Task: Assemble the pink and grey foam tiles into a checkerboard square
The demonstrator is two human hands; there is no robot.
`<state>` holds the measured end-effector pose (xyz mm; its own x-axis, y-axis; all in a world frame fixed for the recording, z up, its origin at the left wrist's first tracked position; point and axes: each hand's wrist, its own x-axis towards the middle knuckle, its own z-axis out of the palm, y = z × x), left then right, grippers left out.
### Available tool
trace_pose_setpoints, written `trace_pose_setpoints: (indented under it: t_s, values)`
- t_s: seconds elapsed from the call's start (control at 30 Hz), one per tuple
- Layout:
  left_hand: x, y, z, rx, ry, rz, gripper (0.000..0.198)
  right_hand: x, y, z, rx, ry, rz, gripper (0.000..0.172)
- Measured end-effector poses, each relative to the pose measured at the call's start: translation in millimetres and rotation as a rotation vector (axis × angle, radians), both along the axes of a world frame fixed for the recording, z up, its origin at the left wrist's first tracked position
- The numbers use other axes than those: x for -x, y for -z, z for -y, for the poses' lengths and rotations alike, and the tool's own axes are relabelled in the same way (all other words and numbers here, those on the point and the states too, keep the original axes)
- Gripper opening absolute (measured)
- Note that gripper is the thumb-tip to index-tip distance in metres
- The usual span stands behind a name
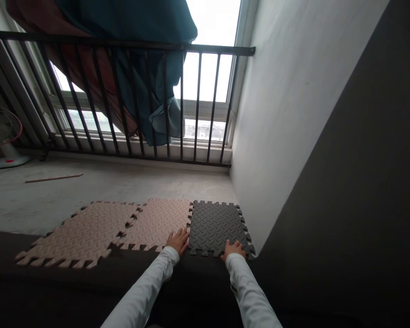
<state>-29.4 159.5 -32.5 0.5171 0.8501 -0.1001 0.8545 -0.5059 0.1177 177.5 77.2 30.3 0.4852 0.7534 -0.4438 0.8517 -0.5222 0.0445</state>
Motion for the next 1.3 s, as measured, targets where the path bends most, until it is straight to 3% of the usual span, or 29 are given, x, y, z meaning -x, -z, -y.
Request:
trace_pose_setpoints:
  t_s: [0.53, 0.7, 0.77, 0.9, 0.97, 1.13, 1.3]
  values:
    - [-1.9, -5.0, 8.0, 0.026, 0.011, -0.040, 0.049, 1.8, -2.5, -0.8, 0.030, -0.004, 0.013, 0.073]
    - [2.6, -10.3, -1.4, 0.126, 0.001, -0.001, 0.054, 1.3, -2.0, 0.8, 0.019, -0.005, 0.009, 0.074]
    - [11.6, -14.0, -12.9, 0.130, -0.168, 0.011, 0.057, 1.1, -0.5, 0.8, 0.012, -0.008, 0.004, 0.074]
    - [48.3, -18.7, -38.2, 0.037, -0.851, -0.016, 0.063, 1.5, 1.2, -0.9, 0.010, -0.007, 0.025, 0.074]
    - [72.0, -18.2, -46.2, 0.003, -1.028, -0.012, 0.063, 2.2, 0.3, -2.1, 0.012, -0.004, 0.030, 0.074]
    - [116.7, -12.2, -53.2, 0.008, -1.064, 0.028, 0.065, 4.5, -4.3, -2.4, 0.019, -0.002, 0.055, 0.072]
    - [133.6, -9.9, -64.2, 0.035, -0.937, 0.081, 0.060, 4.0, -3.0, -0.6, 0.010, -0.013, 0.060, 0.073]
